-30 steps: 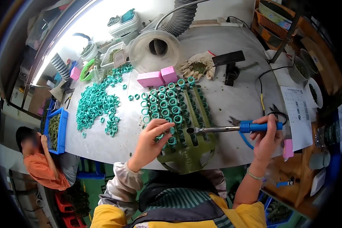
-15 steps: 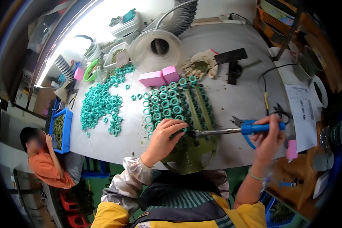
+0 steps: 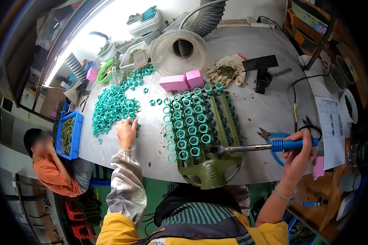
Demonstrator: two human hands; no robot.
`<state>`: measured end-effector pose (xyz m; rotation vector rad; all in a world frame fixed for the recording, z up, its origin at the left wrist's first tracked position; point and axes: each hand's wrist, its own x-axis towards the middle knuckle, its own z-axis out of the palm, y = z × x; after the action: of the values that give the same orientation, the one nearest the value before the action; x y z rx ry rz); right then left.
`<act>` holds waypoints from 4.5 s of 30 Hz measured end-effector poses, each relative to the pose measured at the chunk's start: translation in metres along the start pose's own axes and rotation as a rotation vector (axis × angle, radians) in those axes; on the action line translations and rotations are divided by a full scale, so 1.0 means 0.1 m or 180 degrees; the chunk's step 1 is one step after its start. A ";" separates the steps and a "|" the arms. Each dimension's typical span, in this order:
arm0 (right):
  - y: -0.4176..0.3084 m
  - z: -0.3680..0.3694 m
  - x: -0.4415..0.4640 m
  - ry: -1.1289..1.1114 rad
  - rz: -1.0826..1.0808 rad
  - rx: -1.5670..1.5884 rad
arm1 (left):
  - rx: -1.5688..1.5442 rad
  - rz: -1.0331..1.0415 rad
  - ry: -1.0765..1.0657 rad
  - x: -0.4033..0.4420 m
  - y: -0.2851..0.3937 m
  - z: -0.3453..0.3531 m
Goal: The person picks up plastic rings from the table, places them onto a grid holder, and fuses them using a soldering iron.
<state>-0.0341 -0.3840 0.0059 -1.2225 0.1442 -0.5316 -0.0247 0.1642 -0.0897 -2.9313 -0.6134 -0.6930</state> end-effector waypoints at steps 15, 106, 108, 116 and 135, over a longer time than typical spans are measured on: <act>-0.12 -0.09 -0.04 0.0040 -0.0144 -0.0172 | -0.4027 0.0610 -0.1670 -0.67 1.41 -1.32; 0.26 0.42 0.26 0.0716 -0.0090 -0.0083 | -0.3194 0.1076 -0.0514 0.88 1.56 -0.17; 0.26 0.40 0.26 0.0714 -0.0120 -0.0079 | -0.1423 0.0858 -0.0425 1.01 0.78 0.06; 0.25 0.35 0.22 0.0599 -0.0148 -0.0074 | -0.1190 0.0070 -0.0643 0.69 0.07 0.16; 0.28 0.40 0.19 0.0478 -0.0108 -0.0097 | -0.3601 0.1850 -0.1533 0.14 2.17 -0.84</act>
<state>0.0069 -0.3522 -0.0030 -1.2162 0.2600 -0.6532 0.0373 -0.0427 -0.0033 -3.9626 0.9714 -0.2675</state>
